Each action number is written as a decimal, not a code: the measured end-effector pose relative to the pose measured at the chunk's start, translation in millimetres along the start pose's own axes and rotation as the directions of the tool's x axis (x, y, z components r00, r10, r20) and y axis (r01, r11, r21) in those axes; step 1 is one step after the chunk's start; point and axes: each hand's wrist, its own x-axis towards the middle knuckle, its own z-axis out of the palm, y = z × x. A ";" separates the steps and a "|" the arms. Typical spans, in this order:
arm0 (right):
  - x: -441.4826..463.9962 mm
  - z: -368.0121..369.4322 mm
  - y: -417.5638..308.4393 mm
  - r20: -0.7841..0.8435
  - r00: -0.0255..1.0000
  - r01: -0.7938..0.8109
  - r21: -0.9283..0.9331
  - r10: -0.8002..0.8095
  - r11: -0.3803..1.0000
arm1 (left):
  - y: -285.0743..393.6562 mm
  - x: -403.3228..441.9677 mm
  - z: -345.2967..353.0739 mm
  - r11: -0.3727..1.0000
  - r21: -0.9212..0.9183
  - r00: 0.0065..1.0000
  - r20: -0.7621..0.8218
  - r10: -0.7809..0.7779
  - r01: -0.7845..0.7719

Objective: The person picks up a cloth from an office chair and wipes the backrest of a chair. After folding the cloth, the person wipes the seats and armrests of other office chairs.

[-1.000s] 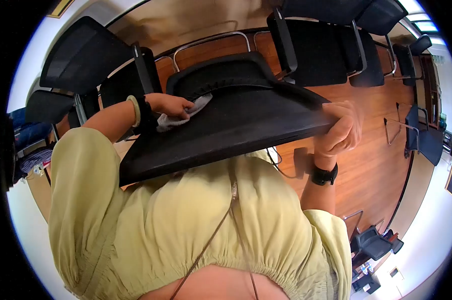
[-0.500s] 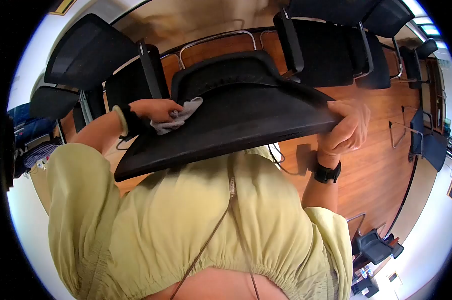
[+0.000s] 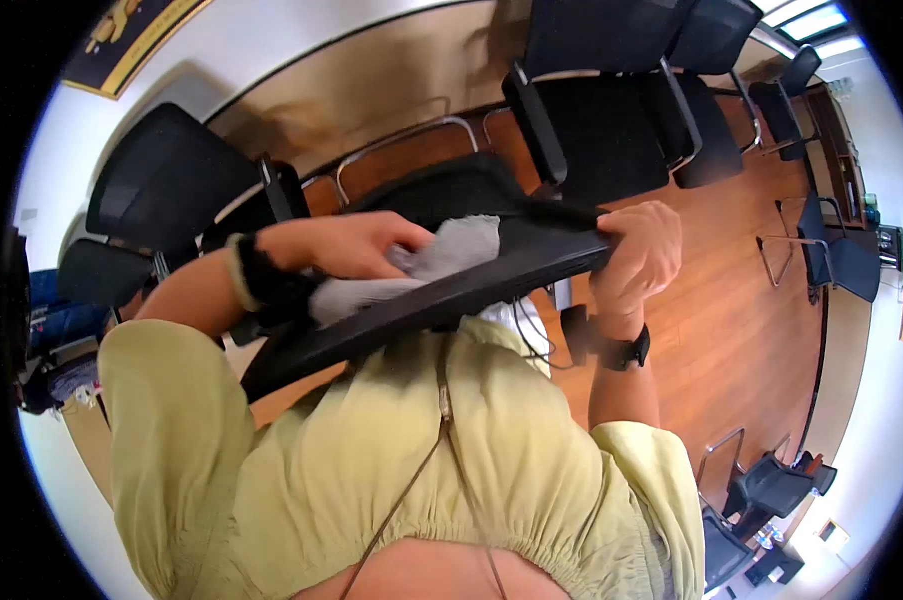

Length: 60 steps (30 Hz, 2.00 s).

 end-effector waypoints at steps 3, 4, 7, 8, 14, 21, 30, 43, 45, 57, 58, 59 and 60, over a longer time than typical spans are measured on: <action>2.6 -2.3 -1.5 0.005 1.000 -0.002 -0.008 0.002 1.000 | -48.9 45.2 -18.4 0.909 0.417 0.999 -0.032 0.011 0.003; 0.5 -3.3 -1.4 -0.001 0.999 -0.033 0.018 0.033 0.999 | -80.0 55.5 -25.9 0.817 0.572 0.997 -0.057 -0.055 0.078; -5.8 -8.2 -1.5 0.009 0.995 -0.100 0.065 0.100 0.993 | -117.3 38.7 -41.4 0.621 0.657 0.864 -0.095 -0.494 0.428; -4.6 -7.0 -1.3 -0.023 0.995 -0.098 0.082 0.101 0.992 | -146.5 24.7 -47.0 0.591 0.704 0.870 -0.076 -0.487 0.393; 4.3 -1.3 -0.6 -0.036 0.998 -0.050 0.064 0.053 0.997 | -121.3 -9.1 -48.5 0.646 0.560 0.764 0.035 -0.645 0.519; 31.4 32.4 11.3 -0.017 1.000 0.013 0.075 -0.012 0.997 | 63.2 -114.7 -86.4 0.911 0.207 0.744 -0.653 -0.142 0.355; 60.5 99.5 45.5 -0.121 0.987 0.105 -0.014 -0.106 0.994 | 152.5 -166.4 49.3 0.822 0.568 0.461 -0.720 0.519 -0.038; 77.9 150.4 69.6 0.106 0.994 -0.018 -0.053 0.024 0.998 | 70.8 -64.5 -67.8 0.382 0.354 0.207 -0.903 0.376 0.854; 60.3 144.3 78.4 0.050 0.999 0.015 -0.078 -0.011 0.997 | 62.6 -63.2 -92.3 0.337 0.331 0.164 -0.884 0.439 0.881; -357.4 -72.0 210.6 0.477 0.069 -0.676 -0.624 0.876 0.392 | 31.7 -81.9 -252.9 0.346 0.374 0.189 -0.864 0.466 0.861; -349.5 -101.3 188.2 0.455 -0.227 -0.599 -0.762 0.861 0.244 | 31.9 -82.1 -262.1 0.378 0.362 0.181 -0.881 0.437 0.852; -374.1 -127.0 180.2 0.461 -0.363 -0.513 -0.824 0.809 0.240 | 28.2 -84.7 -276.0 0.370 0.358 0.177 -0.880 0.441 0.857; -425.0 -151.4 175.0 0.382 -0.407 -0.518 -0.845 0.829 0.135 | 21.8 -87.3 -291.9 0.363 0.354 0.173 -0.878 0.446 0.862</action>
